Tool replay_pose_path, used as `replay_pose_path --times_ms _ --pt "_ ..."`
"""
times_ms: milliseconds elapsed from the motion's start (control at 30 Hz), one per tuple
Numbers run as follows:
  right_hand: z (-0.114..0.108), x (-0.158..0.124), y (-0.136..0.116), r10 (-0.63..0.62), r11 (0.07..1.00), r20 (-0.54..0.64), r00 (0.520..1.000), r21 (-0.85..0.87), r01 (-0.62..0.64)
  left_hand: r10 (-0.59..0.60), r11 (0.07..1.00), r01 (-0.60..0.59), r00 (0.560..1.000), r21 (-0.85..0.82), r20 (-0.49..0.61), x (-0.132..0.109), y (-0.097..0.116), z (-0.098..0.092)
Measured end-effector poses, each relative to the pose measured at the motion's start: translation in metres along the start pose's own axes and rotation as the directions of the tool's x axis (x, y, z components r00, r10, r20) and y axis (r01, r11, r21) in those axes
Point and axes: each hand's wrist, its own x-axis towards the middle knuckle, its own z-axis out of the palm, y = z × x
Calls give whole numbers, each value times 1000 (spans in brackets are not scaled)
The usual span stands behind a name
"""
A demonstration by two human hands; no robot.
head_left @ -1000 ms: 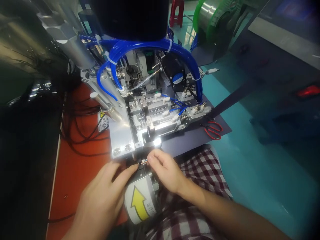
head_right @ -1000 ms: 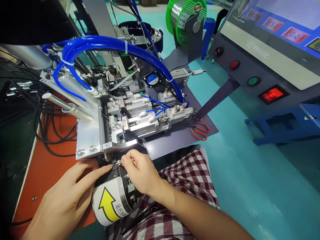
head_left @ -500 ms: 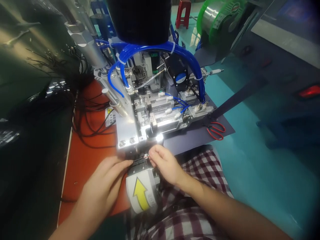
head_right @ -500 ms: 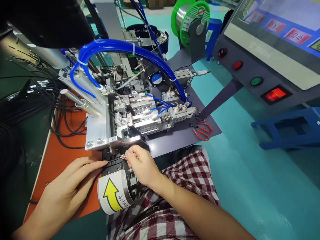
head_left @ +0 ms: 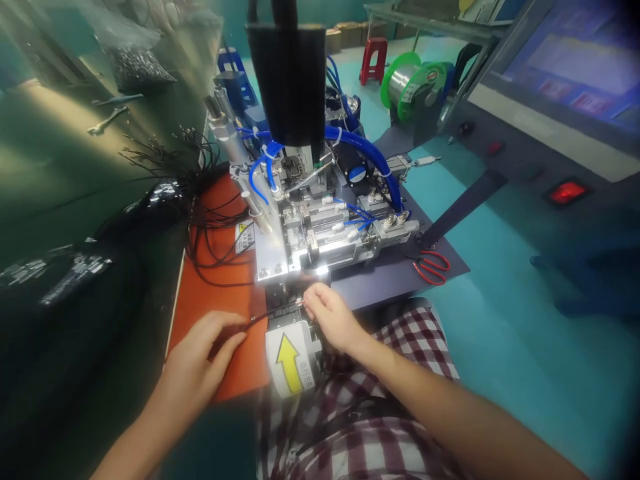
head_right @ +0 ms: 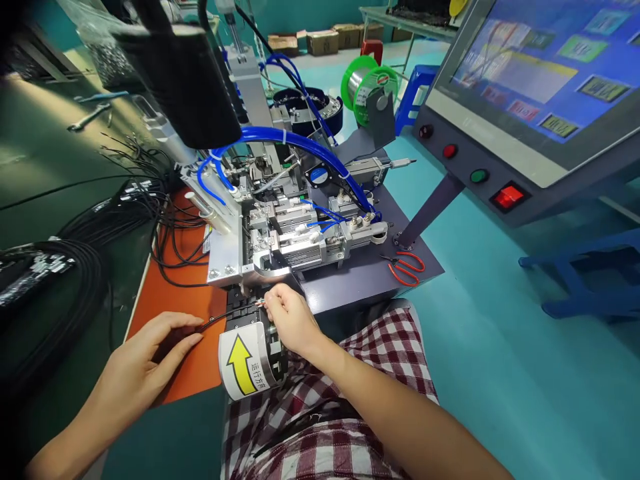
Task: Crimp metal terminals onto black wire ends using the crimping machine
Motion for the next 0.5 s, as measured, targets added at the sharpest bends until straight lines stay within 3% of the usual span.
replay_pose_path --times_ms 133,200,367,500 --pt "0 0 0 -31 999 2 1000 -29 31 244 960 -247 969 130 39 2 -6 -4" --pt "0 1 1 -44 998 -5 999 -50 43 285 942 -286 958 178 35 4 -7 -3" --pt "-5 -2 8 -49 993 -30 998 -111 46 241 905 -192 967 379 -85 -4 4 8" --pt "-26 -21 22 -9 988 -59 998 -154 0 169 885 -82 974 459 -152 -18 19 20"
